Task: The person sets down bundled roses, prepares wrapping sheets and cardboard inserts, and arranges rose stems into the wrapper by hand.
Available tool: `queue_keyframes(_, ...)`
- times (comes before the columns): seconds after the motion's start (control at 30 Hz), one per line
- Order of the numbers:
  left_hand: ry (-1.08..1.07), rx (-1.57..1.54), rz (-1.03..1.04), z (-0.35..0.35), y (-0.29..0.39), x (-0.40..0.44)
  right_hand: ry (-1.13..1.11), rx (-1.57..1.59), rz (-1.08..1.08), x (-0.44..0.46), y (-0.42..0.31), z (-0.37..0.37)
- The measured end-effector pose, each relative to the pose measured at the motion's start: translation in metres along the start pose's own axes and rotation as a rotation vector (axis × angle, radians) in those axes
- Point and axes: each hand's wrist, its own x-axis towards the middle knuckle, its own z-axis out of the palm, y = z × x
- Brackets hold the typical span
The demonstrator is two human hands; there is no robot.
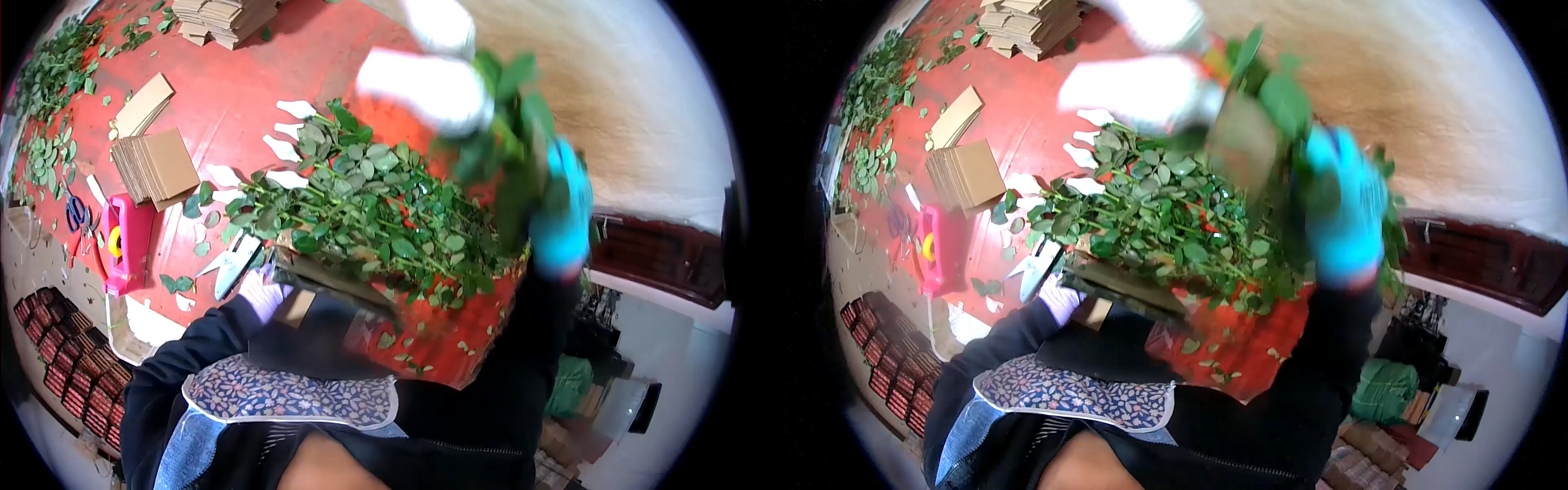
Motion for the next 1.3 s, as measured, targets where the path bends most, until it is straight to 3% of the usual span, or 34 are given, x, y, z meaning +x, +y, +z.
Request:
queue_keyframes(0.03,0.174,0.017,0.087,-0.009,0.006,0.002,-0.076,-0.081,-0.032,-0.029,-0.023,-0.024)
queue_keyframes(0.07,0.136,-0.003,-0.014,-0.026,0.017,0.001,-0.149,-0.157,-0.07,-0.058,-0.046,-0.047)
queue_keyframes(0.1,0.019,0.119,-0.082,-0.028,0.02,0.001,-0.416,0.031,-0.118,-0.079,-0.062,-0.057)
queue_keyframes(0.17,-0.101,-0.14,-0.013,-0.05,0.01,0.002,-0.649,0.217,-0.206,-0.116,-0.107,-0.059)
queue_keyframes(0.2,-0.167,-0.27,0.009,-0.062,0.005,0.003,-0.65,0.339,-0.208,-0.143,-0.119,-0.037)
queue_keyframes(0.27,0.012,-1.164,-0.004,-0.049,-0.015,-0.02,-0.671,0.455,-0.186,-0.179,-0.142,0.011)
queue_keyframes(0.3,-0.127,-1.476,-0.171,-0.045,-0.028,-0.028,-0.647,0.52,-0.164,-0.196,-0.149,0.04)
queue_keyframes(0.37,-0.228,-1.549,-0.166,-0.08,-0.02,-0.045,-0.611,0.536,-0.161,-0.214,-0.162,0.096)
queue_keyframes(0.4,-0.305,-1.469,-0.105,-0.085,-0.015,-0.047,-0.637,0.539,-0.176,-0.231,-0.166,0.139)
queue_keyframes(0.47,-0.241,-1.157,0.049,-0.055,-0.022,-0.043,-0.602,0.605,-0.169,-0.253,-0.171,0.187)
queue_keyframes(0.53,-0.112,-0.796,0.159,-0.058,-0.015,-0.036,-0.594,0.596,-0.208,-0.251,-0.161,0.193)
queue_keyframes(0.57,-0.173,-0.658,0.088,-0.054,-0.014,-0.034,-0.55,0.58,-0.13,-0.239,-0.158,0.17)
queue_keyframes(0.63,-0.112,-0.555,0.171,-0.029,-0.024,-0.031,-0.577,0.465,-0.013,-0.23,-0.149,0.144)
queue_keyframes(0.77,-0.057,-0.62,0.342,-0.044,-0.018,-0.029,-0.565,0.348,-0.009,-0.223,-0.159,0.163)
queue_keyframes(0.8,-0.068,-0.514,0.316,-0.044,-0.018,-0.03,-0.474,0.278,-0.14,-0.225,-0.168,0.174)
queue_keyframes(0.83,-0.087,-0.405,0.288,-0.046,-0.018,-0.033,-0.528,0.296,-0.196,-0.226,-0.175,0.183)
queue_keyframes(0.9,0.068,-0.118,0.253,-0.062,0.0,-0.043,-0.605,0.141,-0.246,-0.234,-0.19,0.196)
queue_keyframes(0.97,0.026,0.056,0.297,-0.093,0.018,-0.04,-0.628,0.182,-0.263,-0.239,-0.189,0.204)
queue_keyframes(1.03,0.043,-0.31,0.458,-0.064,0.002,-0.022,-0.593,0.417,-0.146,-0.226,-0.188,0.173)
queue_keyframes(1.07,-0.092,-0.314,0.421,-0.059,-0.005,-0.015,-0.693,0.399,-0.208,-0.217,-0.183,0.143)
queue_keyframes(1.1,-0.227,-0.315,0.377,-0.056,-0.008,-0.009,-0.624,0.447,-0.256,-0.208,-0.177,0.111)
queue_keyframes(1.13,-0.231,-0.251,0.347,-0.065,-0.002,-0.009,-0.64,0.476,-0.246,-0.173,-0.175,0.053)
queue_keyframes(1.17,-0.094,-0.278,0.376,-0.058,0.0,-0.012,-0.593,0.546,-0.253,-0.138,-0.168,0.008)
queue_keyframes(1.23,-0.182,-0.246,0.269,-0.057,0.005,-0.015,-0.316,0.512,-0.161,-0.082,-0.146,-0.024)
queue_keyframes(1.27,-0.171,-0.251,0.25,-0.057,0.007,-0.017,-0.159,0.338,-0.105,-0.058,-0.13,-0.008)
queue_keyframes(1.3,-0.18,-0.16,0.264,-0.058,0.009,-0.019,0.143,0.389,-0.173,-0.03,-0.11,0.036)
